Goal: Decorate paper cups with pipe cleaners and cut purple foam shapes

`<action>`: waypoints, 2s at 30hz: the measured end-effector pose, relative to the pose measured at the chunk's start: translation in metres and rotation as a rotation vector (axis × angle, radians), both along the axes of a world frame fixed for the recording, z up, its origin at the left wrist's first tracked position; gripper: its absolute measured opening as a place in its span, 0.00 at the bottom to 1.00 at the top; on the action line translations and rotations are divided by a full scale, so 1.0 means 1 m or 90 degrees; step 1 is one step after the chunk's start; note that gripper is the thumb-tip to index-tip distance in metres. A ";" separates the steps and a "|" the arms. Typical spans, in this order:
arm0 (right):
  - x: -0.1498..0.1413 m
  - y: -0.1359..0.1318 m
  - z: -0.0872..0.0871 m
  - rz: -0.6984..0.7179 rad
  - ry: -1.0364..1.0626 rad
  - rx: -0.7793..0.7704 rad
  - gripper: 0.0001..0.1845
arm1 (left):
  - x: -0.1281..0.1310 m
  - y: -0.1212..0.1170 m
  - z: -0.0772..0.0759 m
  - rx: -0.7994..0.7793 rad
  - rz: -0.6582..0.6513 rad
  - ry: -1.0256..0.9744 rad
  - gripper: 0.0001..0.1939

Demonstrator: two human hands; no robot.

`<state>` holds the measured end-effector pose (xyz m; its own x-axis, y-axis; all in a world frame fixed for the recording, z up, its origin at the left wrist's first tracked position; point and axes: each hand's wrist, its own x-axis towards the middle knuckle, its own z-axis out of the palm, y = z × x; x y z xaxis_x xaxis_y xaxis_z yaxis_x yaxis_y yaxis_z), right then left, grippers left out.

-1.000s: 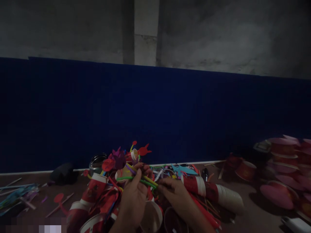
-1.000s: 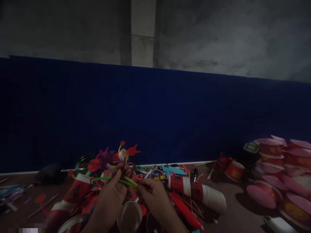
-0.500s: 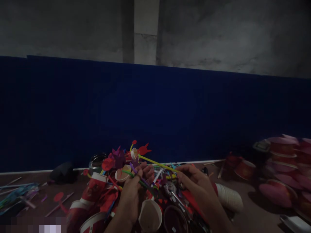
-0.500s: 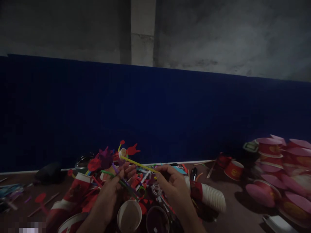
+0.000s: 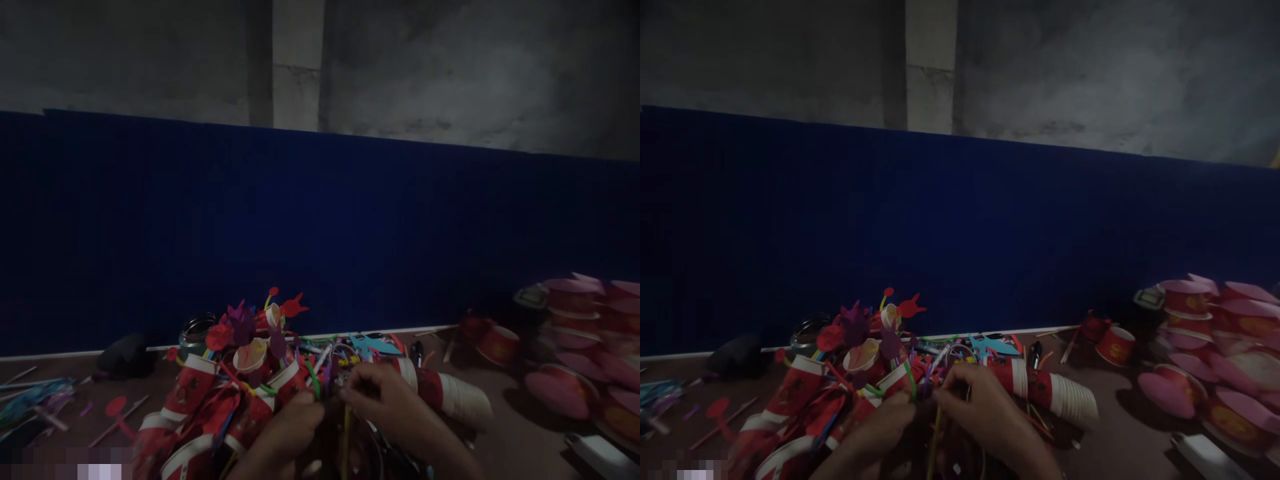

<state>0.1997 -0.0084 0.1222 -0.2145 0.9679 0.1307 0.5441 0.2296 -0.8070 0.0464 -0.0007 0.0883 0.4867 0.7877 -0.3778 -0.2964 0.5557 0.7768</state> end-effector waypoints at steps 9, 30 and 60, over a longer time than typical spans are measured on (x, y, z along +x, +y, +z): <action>-0.018 0.012 -0.011 -0.079 0.069 0.112 0.12 | 0.009 0.003 -0.009 0.060 0.069 -0.031 0.19; -0.045 -0.002 -0.029 0.106 0.206 -0.184 0.10 | -0.017 0.011 0.019 0.135 0.349 -0.366 0.10; -0.045 0.002 -0.015 -0.090 0.869 -0.448 0.06 | 0.005 0.000 -0.006 0.409 0.468 -0.149 0.13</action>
<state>0.1551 -0.0064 0.1075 -0.2203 0.9171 -0.3321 -0.6902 -0.3872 -0.6113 0.0511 -0.0005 0.0826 -0.1956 0.9435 0.2676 -0.5807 -0.3313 0.7437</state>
